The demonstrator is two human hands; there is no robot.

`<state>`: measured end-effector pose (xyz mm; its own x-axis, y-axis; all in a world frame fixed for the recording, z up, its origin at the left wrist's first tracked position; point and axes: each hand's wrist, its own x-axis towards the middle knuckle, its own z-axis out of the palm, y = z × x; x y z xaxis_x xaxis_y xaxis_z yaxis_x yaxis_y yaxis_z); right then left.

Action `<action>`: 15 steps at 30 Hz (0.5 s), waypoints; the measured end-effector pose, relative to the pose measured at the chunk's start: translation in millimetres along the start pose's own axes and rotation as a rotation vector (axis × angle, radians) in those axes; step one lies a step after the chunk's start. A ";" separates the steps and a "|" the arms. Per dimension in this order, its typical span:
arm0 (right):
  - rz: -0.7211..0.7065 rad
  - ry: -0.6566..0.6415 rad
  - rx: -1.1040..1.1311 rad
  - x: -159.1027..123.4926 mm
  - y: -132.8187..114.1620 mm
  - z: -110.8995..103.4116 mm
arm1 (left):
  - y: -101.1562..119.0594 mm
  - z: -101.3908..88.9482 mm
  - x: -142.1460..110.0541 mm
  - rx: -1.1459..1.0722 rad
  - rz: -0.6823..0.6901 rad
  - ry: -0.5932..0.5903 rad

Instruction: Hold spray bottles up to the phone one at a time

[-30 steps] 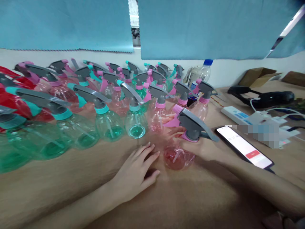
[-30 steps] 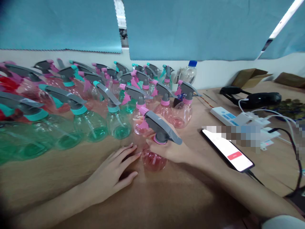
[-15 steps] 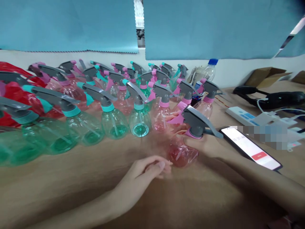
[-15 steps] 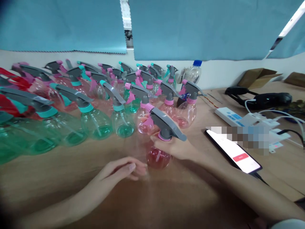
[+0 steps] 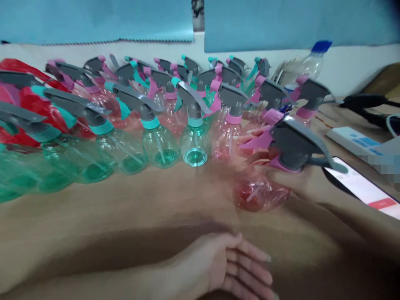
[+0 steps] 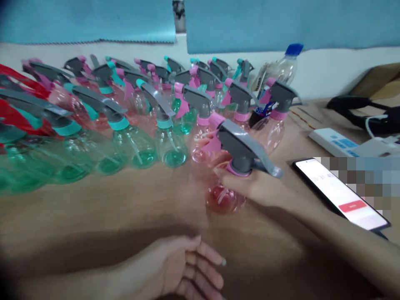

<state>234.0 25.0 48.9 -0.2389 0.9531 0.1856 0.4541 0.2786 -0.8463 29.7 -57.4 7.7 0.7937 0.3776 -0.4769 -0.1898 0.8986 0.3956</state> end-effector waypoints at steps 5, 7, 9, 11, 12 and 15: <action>0.105 -0.039 0.070 -2.0 4.6 -3.4 | 12.2 -1.7 -0.7 0.037 0.064 -0.032; 0.089 -0.026 0.080 -2.1 5.8 -4.1 | 14.1 -3.2 -1.0 0.037 0.070 -0.013; 0.072 -0.021 0.068 -1.5 7.5 -4.2 | 14.3 -3.1 -2.2 0.041 0.082 0.005; 0.064 -0.025 0.035 -1.0 10.1 -4.0 | 15.0 -0.9 -4.2 0.051 0.099 0.007; 0.060 -0.023 0.019 -0.9 11.6 -3.9 | 15.7 0.6 -5.3 0.056 0.102 0.004; 0.017 -0.001 0.025 -1.2 14.5 -3.4 | 18.8 4.2 -7.1 0.071 0.116 0.008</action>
<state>243.8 28.3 38.1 -0.2319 0.9577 0.1703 0.4363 0.2588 -0.8618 22.9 -44.1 21.8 0.7643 0.4802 -0.4303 -0.2385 0.8306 0.5032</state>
